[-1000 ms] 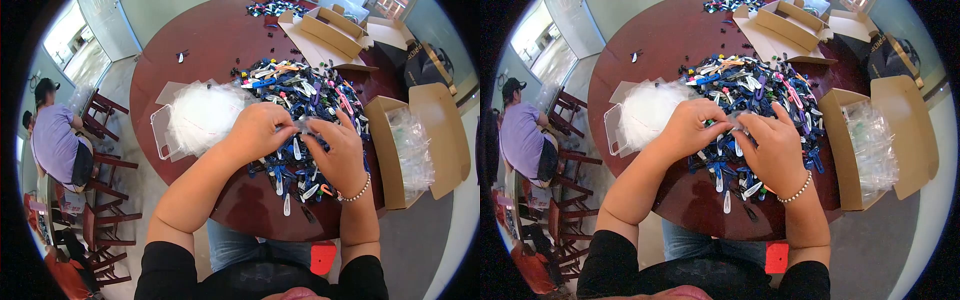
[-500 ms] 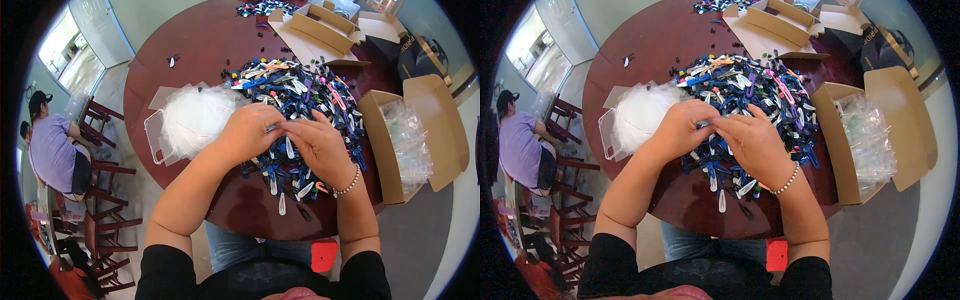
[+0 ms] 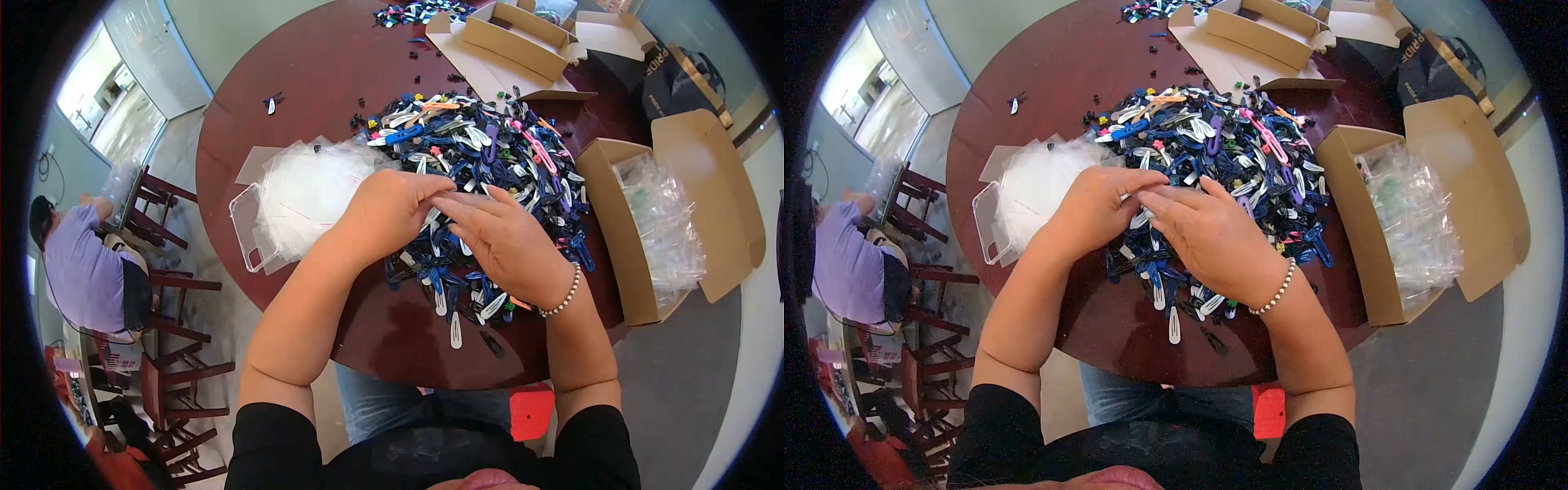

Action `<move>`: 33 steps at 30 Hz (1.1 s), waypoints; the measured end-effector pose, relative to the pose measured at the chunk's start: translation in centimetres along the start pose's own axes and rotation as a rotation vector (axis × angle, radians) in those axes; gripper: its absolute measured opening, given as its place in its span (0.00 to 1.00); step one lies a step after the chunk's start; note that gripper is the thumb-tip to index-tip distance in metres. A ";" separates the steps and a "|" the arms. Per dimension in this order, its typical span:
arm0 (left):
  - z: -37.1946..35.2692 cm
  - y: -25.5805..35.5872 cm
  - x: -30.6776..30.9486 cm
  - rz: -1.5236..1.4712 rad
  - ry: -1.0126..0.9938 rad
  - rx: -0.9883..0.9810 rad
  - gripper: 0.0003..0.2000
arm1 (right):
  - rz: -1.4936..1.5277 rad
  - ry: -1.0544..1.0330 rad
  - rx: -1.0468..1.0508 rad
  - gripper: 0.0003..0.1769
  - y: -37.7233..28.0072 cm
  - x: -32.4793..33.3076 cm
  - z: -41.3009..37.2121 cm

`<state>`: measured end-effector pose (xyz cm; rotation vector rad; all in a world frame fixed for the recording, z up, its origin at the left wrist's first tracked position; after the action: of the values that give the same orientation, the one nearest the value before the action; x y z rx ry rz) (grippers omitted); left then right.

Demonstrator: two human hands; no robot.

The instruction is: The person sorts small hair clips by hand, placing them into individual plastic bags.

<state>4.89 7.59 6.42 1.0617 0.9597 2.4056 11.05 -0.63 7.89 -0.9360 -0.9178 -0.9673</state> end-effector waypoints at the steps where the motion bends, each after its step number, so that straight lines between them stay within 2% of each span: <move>1: 0.0 -0.4 0.1 0.035 0.003 0.015 0.12 | 0.001 0.000 0.000 0.20 0.0 0.2 0.0; 3: -0.1 -0.8 0.4 0.070 0.004 0.032 0.10 | 0.001 -0.045 0.007 0.20 -0.3 0.3 0.0; 6: 0.1 -0.8 0.7 0.088 0.006 0.044 0.15 | -0.128 -0.040 0.092 0.20 -1.1 0.3 -0.2; 8: 0.0 2.7 0.5 0.056 -0.006 -0.246 0.26 | -0.203 -0.027 0.117 0.20 -1.6 -0.2 -0.2; 9: 0.1 3.0 0.5 0.055 -0.008 -0.245 0.26 | -0.280 -0.014 0.143 0.20 -2.0 -0.5 -0.2; 11: 0.0 2.9 -1.3 -0.083 -0.197 -0.169 0.31 | -0.240 -0.006 0.184 0.20 -2.4 -0.9 -0.3; 12: -0.1 2.5 -1.8 -0.124 -0.214 -0.152 0.32 | -0.200 0.004 0.228 0.21 -2.9 -1.0 -0.4; 15: -0.2 1.1 -2.5 -0.173 -0.245 -0.025 0.29 | -0.189 -0.012 0.223 0.19 -2.8 -1.2 -0.3; 18: -0.3 0.6 -2.5 -0.168 -0.254 0.015 0.28 | -0.122 0.005 0.240 0.17 -2.6 -1.0 -0.2; 21: -0.2 1.1 -1.9 -0.111 -0.214 -0.017 0.25 | -0.095 0.075 0.231 0.14 -2.4 -0.4 -0.2; 25: -0.2 0.7 -1.2 -0.100 -0.112 -0.073 0.22 | -0.186 0.056 0.196 0.13 -2.0 0.4 -0.3; 27: 0.1 -0.4 -1.2 -0.070 -0.124 0.035 0.15 | -0.120 0.015 0.182 0.12 -1.2 1.1 -0.3; 31: 0.2 -2.0 0.0 -0.088 -0.028 0.197 0.14 | 0.007 0.210 -0.024 0.20 3.4 6.5 -2.2; 33: 0.2 -2.4 0.2 -0.114 -0.005 0.248 0.14 | -0.027 0.141 -0.039 0.22 3.9 6.5 -4.1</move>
<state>4.98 9.44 4.94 1.0626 1.3059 2.2326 17.41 -5.02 11.71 -0.8786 -0.7969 -1.0632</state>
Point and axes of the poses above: each hand's wrist, its own z-axis towards the middle knuckle, its own x-axis out of the back of the hand, y = z × x, the point moved 10 cm from there along z, towards the middle knuckle, and after that the axes turned 15 degrees about -z, right-handed, at the moved point
